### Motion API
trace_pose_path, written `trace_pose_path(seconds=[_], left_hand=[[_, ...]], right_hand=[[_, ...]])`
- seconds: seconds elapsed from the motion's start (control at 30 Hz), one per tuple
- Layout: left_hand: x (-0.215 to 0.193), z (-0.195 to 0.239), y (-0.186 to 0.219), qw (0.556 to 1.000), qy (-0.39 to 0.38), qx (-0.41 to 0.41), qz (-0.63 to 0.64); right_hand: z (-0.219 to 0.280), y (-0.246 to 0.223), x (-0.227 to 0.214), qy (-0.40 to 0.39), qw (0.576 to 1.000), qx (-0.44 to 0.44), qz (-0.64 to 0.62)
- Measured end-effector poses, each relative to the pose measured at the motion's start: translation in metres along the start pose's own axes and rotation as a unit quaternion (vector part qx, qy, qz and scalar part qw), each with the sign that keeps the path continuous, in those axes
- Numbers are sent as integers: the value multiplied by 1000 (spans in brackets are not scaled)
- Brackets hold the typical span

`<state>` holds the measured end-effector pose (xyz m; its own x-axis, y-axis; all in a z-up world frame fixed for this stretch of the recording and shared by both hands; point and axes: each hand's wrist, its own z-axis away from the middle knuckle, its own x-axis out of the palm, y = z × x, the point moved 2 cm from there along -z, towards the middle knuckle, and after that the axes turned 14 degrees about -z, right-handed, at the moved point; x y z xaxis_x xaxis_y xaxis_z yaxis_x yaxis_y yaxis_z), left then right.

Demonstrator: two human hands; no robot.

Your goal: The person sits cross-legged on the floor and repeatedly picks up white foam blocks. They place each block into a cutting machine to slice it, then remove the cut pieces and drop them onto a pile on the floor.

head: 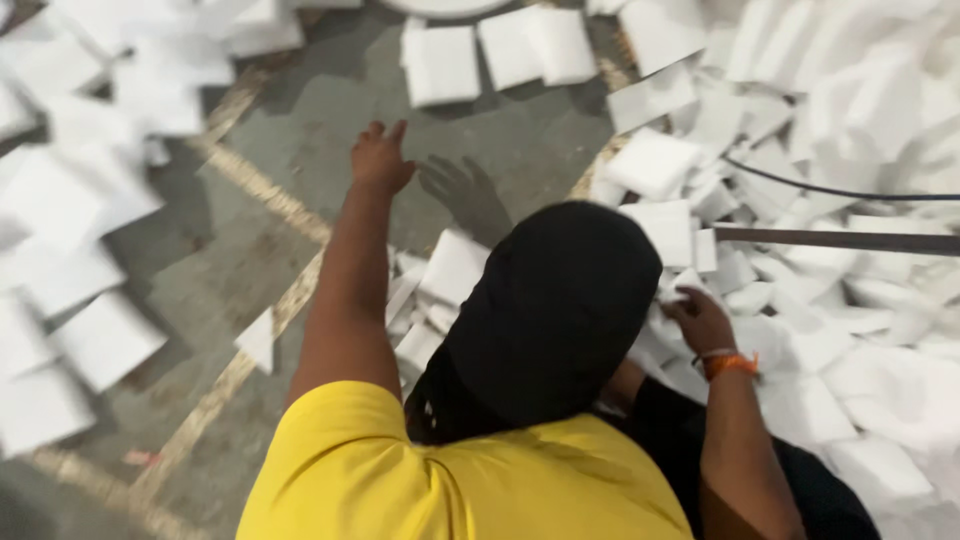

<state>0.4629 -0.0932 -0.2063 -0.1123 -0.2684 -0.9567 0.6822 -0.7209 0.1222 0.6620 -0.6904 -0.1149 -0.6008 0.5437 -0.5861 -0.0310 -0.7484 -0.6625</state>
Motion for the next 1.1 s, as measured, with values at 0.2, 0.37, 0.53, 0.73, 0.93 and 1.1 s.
trace_pose_path(seconds=[0.2, 0.37, 0.53, 0.73, 0.93, 1.1], left_hand=[[12, -126, 90, 998, 20, 30, -55], [13, -161, 100, 995, -27, 3, -92], [11, -124, 96, 990, -32, 20, -134], [25, -49, 82, 982, -25, 92, -163], [65, 37, 55, 994, 8, 98, -40], [74, 47, 57, 996, 38, 65, -52]], right_hand=[[29, 38, -8, -24, 990, 140, 19], [24, 56, 39, -167, 979, 98, 60], [-26, 60, 69, -249, 949, 161, 103], [-37, 66, 88, -293, 858, 417, -65], [-33, 72, 101, -372, 785, 449, -209], [-14, 54, 92, -275, 853, 407, -176]])
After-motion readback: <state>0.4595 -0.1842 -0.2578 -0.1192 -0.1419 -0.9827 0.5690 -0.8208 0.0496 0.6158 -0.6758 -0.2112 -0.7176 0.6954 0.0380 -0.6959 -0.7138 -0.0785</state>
